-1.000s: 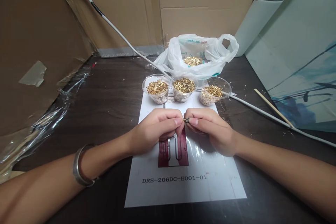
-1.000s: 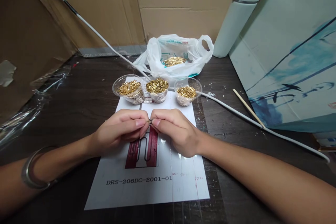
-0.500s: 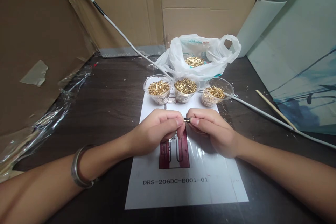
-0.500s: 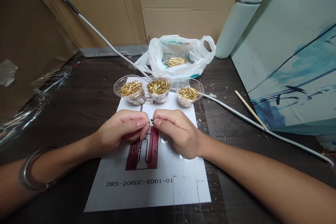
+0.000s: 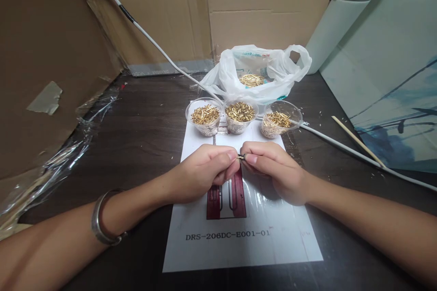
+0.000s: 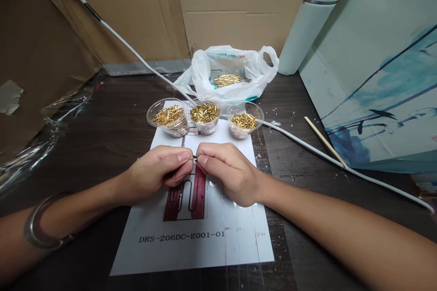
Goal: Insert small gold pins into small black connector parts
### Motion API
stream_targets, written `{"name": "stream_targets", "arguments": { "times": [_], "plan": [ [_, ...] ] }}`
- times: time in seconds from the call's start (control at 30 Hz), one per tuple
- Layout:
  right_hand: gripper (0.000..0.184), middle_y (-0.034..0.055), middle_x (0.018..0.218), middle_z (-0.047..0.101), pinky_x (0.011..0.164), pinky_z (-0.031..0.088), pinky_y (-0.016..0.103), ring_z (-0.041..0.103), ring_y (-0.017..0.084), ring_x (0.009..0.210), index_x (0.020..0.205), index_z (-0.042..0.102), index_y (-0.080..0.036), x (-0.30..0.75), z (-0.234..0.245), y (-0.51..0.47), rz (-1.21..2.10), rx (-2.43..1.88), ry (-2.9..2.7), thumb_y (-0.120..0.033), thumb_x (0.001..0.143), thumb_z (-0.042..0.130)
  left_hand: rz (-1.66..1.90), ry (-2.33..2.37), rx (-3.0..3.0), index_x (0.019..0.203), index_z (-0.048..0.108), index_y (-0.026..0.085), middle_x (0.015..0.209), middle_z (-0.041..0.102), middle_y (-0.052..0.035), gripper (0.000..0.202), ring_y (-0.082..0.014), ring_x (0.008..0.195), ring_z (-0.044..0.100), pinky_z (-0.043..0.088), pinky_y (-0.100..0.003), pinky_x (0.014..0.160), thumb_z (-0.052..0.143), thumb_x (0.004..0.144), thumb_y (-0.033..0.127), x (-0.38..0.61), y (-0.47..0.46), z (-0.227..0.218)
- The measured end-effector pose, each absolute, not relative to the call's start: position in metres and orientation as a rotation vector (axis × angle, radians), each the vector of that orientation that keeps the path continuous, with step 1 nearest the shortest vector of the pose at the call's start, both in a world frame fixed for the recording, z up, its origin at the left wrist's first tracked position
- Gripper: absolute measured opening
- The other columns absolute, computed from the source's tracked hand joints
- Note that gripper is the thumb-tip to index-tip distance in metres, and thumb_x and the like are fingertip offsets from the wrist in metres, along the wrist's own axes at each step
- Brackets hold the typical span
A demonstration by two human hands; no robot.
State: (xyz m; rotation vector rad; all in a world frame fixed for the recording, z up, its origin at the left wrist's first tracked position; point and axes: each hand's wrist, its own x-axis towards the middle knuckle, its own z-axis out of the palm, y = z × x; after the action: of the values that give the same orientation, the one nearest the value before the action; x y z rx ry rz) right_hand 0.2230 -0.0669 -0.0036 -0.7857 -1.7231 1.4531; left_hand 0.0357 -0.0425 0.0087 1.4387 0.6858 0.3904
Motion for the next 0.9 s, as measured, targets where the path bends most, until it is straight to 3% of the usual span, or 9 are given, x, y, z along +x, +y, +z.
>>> {"name": "stream_targets", "arguments": {
  "times": [0.9],
  "plan": [
    [0.033, -0.0044, 0.061, 0.035, 0.055, 0.028, 0.028, 0.032, 0.011, 0.057, 0.067, 0.036, -0.020, 0.2227, -0.0040, -0.0673, 1.353, -0.878, -1.797, -0.029, 0.099, 0.035, 0.402, 0.734, 1.483, 0.066, 0.045, 0.018, 0.049, 0.033, 0.0068, 0.037, -0.0090, 0.048, 0.027, 0.024, -0.023, 0.046, 0.035, 0.097, 0.035, 0.0325, -0.0429, 0.0043]
  ]
}}
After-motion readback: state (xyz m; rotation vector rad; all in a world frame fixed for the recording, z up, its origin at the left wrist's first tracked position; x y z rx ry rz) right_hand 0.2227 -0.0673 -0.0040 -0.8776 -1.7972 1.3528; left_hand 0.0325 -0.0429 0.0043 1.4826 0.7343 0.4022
